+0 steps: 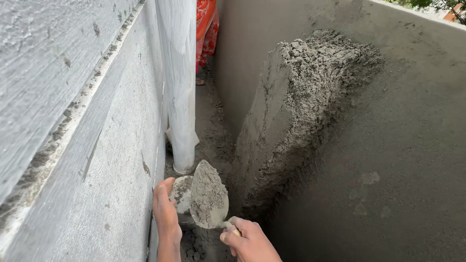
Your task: Applying and smoothing mortar onto a wall surface using a trowel.
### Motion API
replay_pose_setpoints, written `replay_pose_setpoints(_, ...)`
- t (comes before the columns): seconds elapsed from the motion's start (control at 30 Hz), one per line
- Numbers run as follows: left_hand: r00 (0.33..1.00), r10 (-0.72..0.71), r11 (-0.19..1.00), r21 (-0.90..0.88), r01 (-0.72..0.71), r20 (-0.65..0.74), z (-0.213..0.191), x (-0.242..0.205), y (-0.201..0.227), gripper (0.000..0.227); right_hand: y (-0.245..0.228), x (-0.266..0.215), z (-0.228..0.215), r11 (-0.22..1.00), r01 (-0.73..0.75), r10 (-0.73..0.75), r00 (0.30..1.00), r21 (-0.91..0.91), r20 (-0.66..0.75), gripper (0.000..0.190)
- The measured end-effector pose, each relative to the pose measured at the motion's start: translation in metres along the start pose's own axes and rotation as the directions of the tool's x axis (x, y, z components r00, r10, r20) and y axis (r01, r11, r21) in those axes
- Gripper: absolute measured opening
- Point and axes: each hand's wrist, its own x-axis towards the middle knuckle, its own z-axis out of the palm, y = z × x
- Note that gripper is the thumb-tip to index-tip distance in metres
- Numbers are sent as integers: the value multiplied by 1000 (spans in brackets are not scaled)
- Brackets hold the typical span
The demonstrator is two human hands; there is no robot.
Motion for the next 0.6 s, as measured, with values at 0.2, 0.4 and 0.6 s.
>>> replay_pose_setpoints(0.2, 999, -35, 999, -40, 36, 23, 1, 25, -43, 62, -93, -72, -69, 931, 143, -312, 787, 335, 532, 19)
replay_pose_setpoints(0.4, 990, -129, 992, 27, 127, 58, 12, 1, 5, 71, -131, -46, -123, 523, 340, -831, 407, 782, 379, 29)
replay_pose_setpoints(0.6, 991, -128, 992, -15, 129, 46, 19, 1, 5, 68, -64, -41, -41, 627, 325, -573, 808, 708, 136, 29)
